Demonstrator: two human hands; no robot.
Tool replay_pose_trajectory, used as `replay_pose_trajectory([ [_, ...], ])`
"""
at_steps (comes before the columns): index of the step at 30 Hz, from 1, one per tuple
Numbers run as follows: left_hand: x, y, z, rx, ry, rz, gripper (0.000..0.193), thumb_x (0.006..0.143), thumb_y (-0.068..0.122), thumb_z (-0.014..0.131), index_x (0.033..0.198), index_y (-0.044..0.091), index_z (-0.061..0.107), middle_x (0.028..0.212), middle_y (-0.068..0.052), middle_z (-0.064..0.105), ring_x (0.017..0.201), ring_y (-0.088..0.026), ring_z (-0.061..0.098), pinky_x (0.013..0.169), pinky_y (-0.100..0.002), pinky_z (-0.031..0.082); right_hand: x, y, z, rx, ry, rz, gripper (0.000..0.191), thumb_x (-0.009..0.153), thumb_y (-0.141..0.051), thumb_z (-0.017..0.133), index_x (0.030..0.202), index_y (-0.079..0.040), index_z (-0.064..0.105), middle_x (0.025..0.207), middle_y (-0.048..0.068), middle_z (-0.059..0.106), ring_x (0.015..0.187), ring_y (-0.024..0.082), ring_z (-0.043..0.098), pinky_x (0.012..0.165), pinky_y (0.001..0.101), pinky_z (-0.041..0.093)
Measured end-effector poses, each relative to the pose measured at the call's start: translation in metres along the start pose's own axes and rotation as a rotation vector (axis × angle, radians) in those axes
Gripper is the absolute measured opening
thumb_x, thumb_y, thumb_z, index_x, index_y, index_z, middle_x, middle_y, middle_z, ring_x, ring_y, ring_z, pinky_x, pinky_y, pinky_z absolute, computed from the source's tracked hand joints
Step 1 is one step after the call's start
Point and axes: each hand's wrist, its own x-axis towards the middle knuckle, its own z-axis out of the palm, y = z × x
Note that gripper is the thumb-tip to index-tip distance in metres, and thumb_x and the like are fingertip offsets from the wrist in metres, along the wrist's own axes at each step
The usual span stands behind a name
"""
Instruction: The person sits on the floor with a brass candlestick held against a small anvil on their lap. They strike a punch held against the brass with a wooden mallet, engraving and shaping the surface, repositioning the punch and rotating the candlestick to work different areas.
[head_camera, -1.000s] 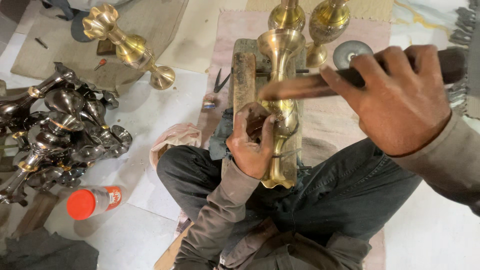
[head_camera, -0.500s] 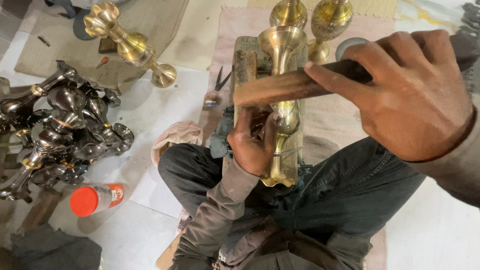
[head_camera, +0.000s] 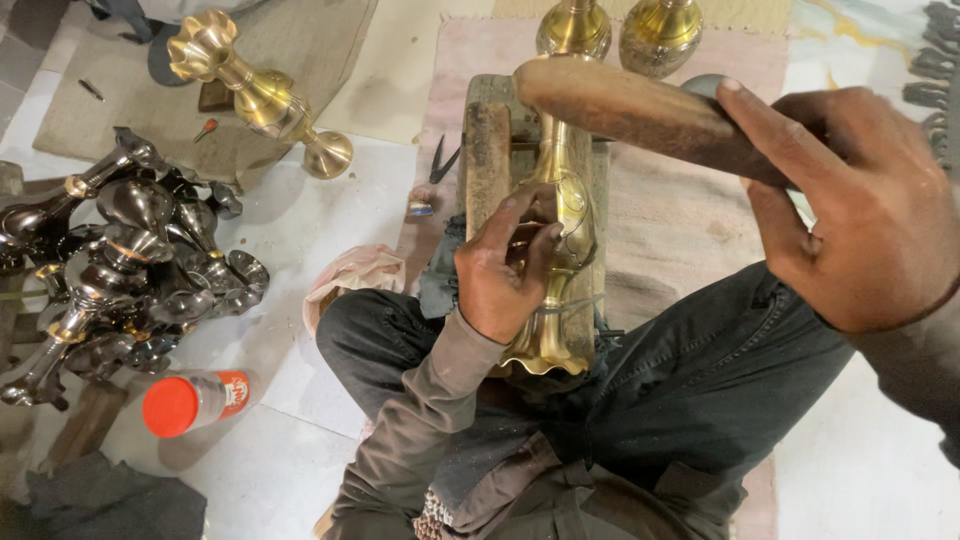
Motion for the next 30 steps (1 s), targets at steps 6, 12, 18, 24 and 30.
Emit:
replay_pose_trajectory([
  [6,-0.001,-0.003,0.002,0.095,0.015,0.034,0.037,0.095,-0.003,0.075,0.13,0.005,0.064,0.106,-0.011,0.077,0.095,-0.016,0.081,0.072,-0.028,0.065,-0.006,0.008,0.013,-0.246,-0.034,-0.142,0.058,0.087,-0.008,0.076,0.144,-0.014,0.065,0.106,0.019,0.068,0.093,0.03,0.066,0.085,0.0483,0.056],
  [12,0.013,-0.009,-0.007,0.078,-0.163,0.12,0.042,0.094,-0.005,0.072,0.134,0.005,0.064,0.113,-0.015,0.075,0.097,-0.019,0.079,0.076,-0.029,0.068,-0.017,0.007,0.023,0.121,-0.027,0.065,0.052,0.103,-0.012,0.066,0.154,-0.014,0.059,0.121,0.02,0.064,0.104,0.032,0.063,0.093,0.0467,0.053],
  [18,0.039,-0.015,-0.016,0.149,-0.4,0.226,0.053,0.089,-0.009,0.068,0.139,0.008,0.062,0.133,-0.019,0.07,0.102,-0.023,0.081,0.085,-0.031,0.069,-0.043,-0.019,0.028,0.405,0.164,0.329,0.056,0.091,-0.007,0.068,0.144,-0.008,0.053,0.116,0.02,0.057,0.101,0.029,0.06,0.082,0.0427,0.051],
  [24,0.055,-0.023,-0.013,0.232,-0.465,0.391,0.049,0.094,0.007,0.078,0.14,0.012,0.062,0.133,-0.016,0.07,0.109,-0.03,0.077,0.09,-0.036,0.067,-0.086,-0.024,0.06,0.207,0.18,0.415,0.064,0.085,0.002,0.068,0.148,-0.008,0.059,0.119,0.024,0.061,0.105,0.039,0.064,0.088,0.046,0.054],
  [30,0.082,-0.027,-0.008,0.323,-0.795,0.426,0.047,0.094,0.017,0.078,0.139,0.017,0.065,0.134,-0.016,0.069,0.097,-0.028,0.078,0.091,-0.041,0.065,-0.117,-0.036,0.11,0.254,-0.03,0.39,0.067,0.081,0.001,0.073,0.145,-0.014,0.062,0.114,0.017,0.065,0.097,0.035,0.067,0.084,0.0446,0.055],
])
